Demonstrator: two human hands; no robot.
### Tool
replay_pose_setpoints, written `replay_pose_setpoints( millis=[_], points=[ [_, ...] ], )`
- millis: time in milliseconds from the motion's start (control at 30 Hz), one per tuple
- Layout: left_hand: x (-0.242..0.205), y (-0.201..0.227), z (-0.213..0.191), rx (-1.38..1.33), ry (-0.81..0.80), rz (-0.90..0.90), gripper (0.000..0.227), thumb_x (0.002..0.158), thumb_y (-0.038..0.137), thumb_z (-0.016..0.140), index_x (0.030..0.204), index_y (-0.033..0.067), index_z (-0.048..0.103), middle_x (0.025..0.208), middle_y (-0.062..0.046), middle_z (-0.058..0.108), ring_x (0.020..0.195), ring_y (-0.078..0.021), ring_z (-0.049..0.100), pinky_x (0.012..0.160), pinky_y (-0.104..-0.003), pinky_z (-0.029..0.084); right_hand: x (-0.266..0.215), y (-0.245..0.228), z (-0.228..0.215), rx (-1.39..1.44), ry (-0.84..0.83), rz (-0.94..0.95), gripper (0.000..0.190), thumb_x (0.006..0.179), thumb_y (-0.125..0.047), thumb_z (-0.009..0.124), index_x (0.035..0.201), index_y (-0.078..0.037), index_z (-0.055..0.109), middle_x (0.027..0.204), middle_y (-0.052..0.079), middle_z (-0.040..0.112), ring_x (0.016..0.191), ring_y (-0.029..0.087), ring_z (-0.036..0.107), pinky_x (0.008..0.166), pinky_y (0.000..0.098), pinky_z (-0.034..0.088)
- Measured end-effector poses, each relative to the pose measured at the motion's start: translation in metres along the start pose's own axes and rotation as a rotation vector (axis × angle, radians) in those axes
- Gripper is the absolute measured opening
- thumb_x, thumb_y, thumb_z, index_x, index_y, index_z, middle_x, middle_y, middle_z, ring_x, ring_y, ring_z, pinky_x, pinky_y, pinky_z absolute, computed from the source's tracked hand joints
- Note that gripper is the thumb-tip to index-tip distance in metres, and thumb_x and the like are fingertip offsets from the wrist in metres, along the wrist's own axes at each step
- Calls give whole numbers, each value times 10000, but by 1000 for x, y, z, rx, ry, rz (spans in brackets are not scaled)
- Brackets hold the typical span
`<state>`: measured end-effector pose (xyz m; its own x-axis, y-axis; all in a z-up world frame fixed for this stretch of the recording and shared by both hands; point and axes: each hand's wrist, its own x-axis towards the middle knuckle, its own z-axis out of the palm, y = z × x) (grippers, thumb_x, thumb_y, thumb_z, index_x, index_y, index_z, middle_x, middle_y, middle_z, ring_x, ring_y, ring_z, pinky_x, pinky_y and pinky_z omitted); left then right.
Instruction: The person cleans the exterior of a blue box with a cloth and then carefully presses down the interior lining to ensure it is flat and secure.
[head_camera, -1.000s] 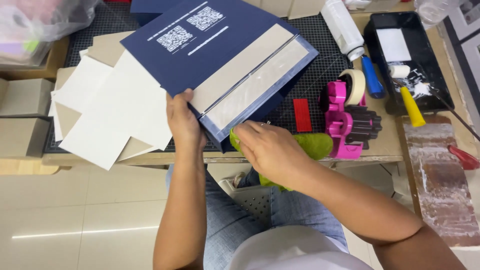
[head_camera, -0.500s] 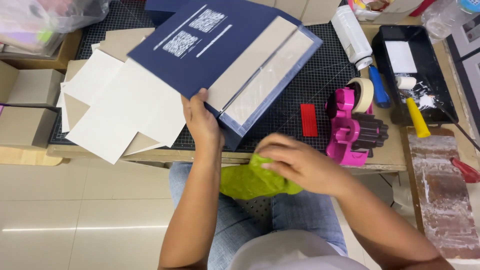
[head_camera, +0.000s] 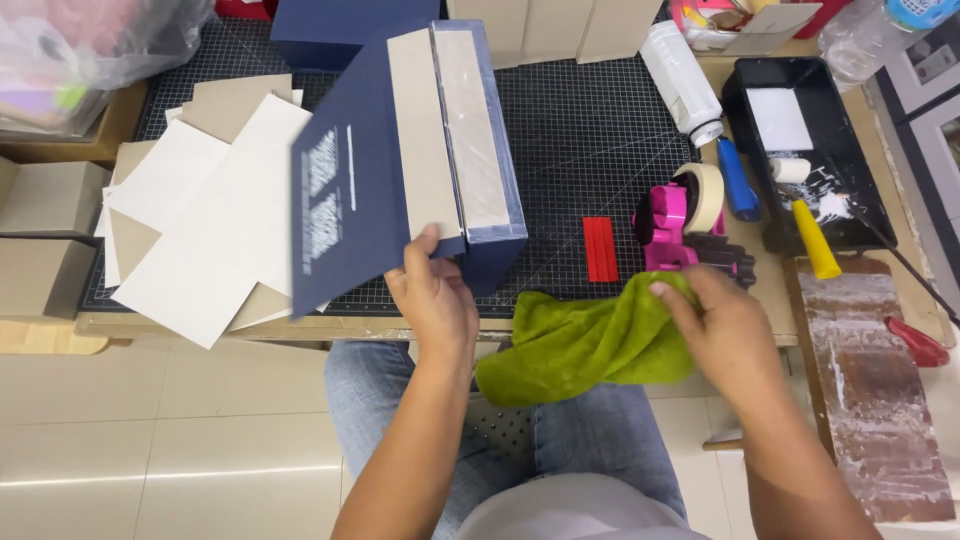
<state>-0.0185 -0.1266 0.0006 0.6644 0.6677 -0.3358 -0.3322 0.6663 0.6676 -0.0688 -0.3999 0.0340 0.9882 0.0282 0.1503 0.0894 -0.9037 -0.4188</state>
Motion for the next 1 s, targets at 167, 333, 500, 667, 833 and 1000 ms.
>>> replay_pose_setpoints(
  millis=[167,333,500,667,833,1000],
  points=[
    [-2,-3,1,-97,-70,-26,264,823,49,794,931,136,568,699,0,665,661,-120,669,707,-239,522,7,-11,5,536,91,-167,198,944,-170,750,851,-3,699,1179,188,679,1088,404,682,1013,519,496],
    [-23,5,23,-43,-146,4,285,891,97,754,1167,122,690,997,-58,781,898,-168,761,840,-312,593,10,-49,33,1005,114,-231,233,1036,-174,609,894,1,671,1107,211,734,1163,366,698,1114,521,460],
    [-33,9,32,121,-200,115,259,888,113,770,1136,110,695,967,-37,742,877,-129,702,805,-329,602,9,-102,39,715,196,-311,165,897,-60,783,1051,-9,748,919,138,762,845,304,744,768,397,574],
    [-34,8,33,182,-218,124,241,874,102,770,1102,84,692,902,-51,726,781,-125,681,699,-326,622,30,-117,50,352,281,-443,157,951,-138,738,1073,-39,725,916,98,730,818,286,733,691,380,582],
    [-27,11,30,143,-216,98,204,866,53,745,1061,70,689,782,-101,716,608,-165,688,553,-324,638,38,-135,49,152,362,-489,129,953,-206,718,1027,-102,703,900,66,716,795,296,732,686,391,594],
    [-28,21,29,268,-244,183,198,869,92,759,1058,72,701,830,-81,731,693,-137,693,612,-330,638,36,-144,42,104,364,-479,95,958,-203,688,1000,-119,702,865,55,715,723,290,734,627,387,596]
  ],
)
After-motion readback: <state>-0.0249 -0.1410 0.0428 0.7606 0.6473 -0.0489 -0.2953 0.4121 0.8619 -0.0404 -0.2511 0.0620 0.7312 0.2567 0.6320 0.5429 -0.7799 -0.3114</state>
